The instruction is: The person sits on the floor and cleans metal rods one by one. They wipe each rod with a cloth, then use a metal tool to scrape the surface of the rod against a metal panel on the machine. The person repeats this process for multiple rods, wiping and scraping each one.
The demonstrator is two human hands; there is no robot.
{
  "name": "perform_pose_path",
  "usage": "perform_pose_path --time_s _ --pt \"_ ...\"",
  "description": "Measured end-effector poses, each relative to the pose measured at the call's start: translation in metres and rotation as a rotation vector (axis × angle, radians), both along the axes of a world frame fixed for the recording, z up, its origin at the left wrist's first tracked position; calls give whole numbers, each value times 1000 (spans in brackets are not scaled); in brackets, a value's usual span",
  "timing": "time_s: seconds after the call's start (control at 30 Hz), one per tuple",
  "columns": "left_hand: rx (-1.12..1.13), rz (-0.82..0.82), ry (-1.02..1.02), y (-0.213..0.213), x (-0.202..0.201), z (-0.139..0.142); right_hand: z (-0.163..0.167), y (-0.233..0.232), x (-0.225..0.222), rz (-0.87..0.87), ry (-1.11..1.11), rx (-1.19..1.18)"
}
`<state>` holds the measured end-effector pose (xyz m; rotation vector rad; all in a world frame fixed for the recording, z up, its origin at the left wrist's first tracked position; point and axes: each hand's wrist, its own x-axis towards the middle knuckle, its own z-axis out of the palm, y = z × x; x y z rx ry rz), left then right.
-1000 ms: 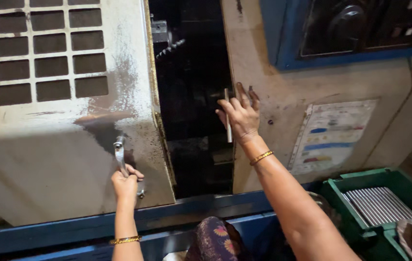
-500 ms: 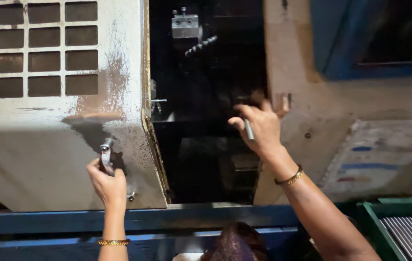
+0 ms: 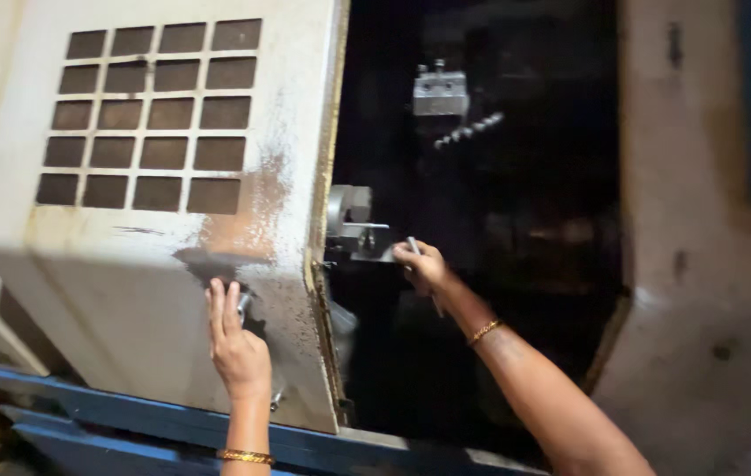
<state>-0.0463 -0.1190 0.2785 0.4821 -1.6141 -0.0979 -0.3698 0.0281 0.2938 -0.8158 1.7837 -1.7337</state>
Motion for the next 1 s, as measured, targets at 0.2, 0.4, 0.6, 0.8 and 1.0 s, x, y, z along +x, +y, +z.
perform_pose_path --time_s 0.2,0.4,0.6,0.8,1.0 --pt "-32 68 10 -7 -4 -6 -75 -76 -71 -56 -399 -561" --pt "-14 55 19 -9 -5 -7 -79 -129 -70 -74 -215 -581" --pt "-28 33 22 -11 -4 -7 -57 -157 -62 -228 -326 -617" --pt "-26 17 22 -11 -3 -8 -52 -151 -73 -270 -554 -774" --pt "-30 27 22 -11 -2 -8 -41 -115 -107 -594 -865 -1046"
